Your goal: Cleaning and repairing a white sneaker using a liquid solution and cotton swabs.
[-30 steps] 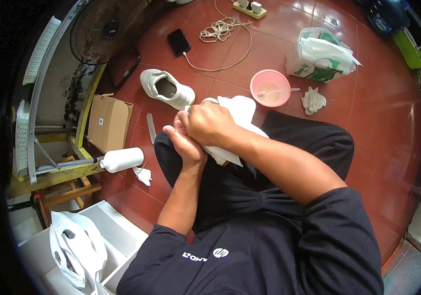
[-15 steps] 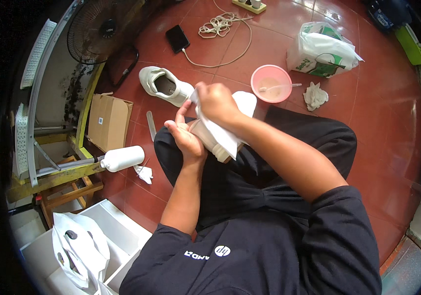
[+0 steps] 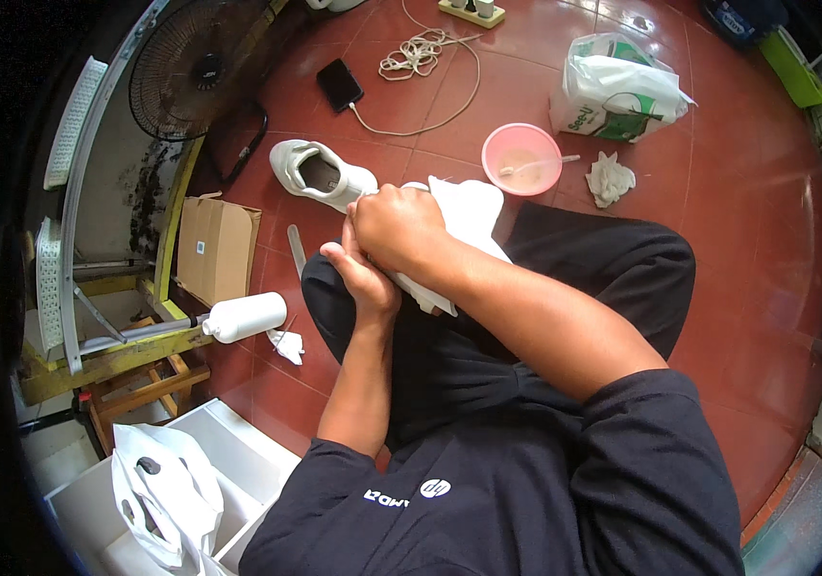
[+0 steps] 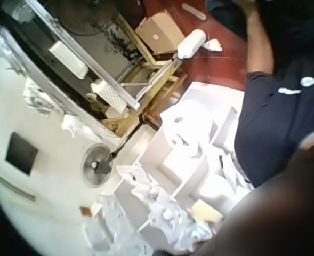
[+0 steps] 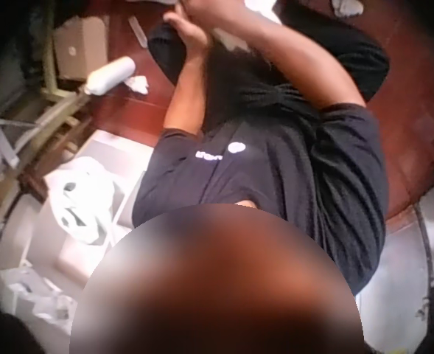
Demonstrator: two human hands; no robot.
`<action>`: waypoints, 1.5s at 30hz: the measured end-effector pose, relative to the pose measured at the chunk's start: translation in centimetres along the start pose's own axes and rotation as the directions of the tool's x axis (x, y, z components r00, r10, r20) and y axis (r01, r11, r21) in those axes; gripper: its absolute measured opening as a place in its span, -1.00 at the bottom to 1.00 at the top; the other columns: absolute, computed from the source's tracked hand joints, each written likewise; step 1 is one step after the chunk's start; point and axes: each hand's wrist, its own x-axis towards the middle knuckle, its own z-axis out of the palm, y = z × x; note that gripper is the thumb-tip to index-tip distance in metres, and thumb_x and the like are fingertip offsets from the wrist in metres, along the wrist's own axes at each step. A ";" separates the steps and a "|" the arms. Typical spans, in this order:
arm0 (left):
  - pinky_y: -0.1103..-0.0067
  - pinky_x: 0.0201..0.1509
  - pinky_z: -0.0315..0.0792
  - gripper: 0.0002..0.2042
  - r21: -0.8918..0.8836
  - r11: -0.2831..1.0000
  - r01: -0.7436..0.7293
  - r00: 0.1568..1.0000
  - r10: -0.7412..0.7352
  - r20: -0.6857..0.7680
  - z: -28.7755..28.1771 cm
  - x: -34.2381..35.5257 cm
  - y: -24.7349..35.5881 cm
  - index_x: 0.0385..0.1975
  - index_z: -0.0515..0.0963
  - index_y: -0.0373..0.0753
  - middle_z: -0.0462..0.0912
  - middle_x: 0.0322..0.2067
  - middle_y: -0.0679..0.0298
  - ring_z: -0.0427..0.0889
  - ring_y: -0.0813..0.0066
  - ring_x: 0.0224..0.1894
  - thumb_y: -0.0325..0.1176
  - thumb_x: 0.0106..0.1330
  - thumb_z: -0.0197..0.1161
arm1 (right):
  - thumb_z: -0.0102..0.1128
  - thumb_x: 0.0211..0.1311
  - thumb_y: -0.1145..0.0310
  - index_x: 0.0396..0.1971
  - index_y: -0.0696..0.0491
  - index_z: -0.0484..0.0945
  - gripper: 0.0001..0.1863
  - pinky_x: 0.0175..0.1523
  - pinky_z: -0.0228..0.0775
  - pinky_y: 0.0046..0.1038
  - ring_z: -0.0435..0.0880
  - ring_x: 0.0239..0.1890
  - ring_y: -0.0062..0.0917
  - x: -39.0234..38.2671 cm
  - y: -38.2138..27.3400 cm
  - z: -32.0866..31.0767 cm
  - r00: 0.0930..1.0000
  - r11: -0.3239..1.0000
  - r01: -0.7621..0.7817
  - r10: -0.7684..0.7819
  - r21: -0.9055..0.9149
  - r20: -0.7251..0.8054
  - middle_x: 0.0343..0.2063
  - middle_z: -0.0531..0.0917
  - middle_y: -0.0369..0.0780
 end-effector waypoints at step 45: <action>0.54 -0.16 0.50 -0.16 -0.020 0.996 0.089 0.974 -0.091 -0.206 -1.0 0.6 -0.4 0.03 0.36 -0.39 0.61 -0.44 -0.10 0.64 0.28 -0.29 0.38 0.34 -0.48 | -0.17 0.45 0.03 -0.45 0.20 0.49 -0.48 -0.52 0.52 -0.36 0.63 -0.64 -0.33 1.1 5.8 -0.7 0.890 -0.152 -0.182 0.395 0.971 0.229 -0.61 0.59 -0.14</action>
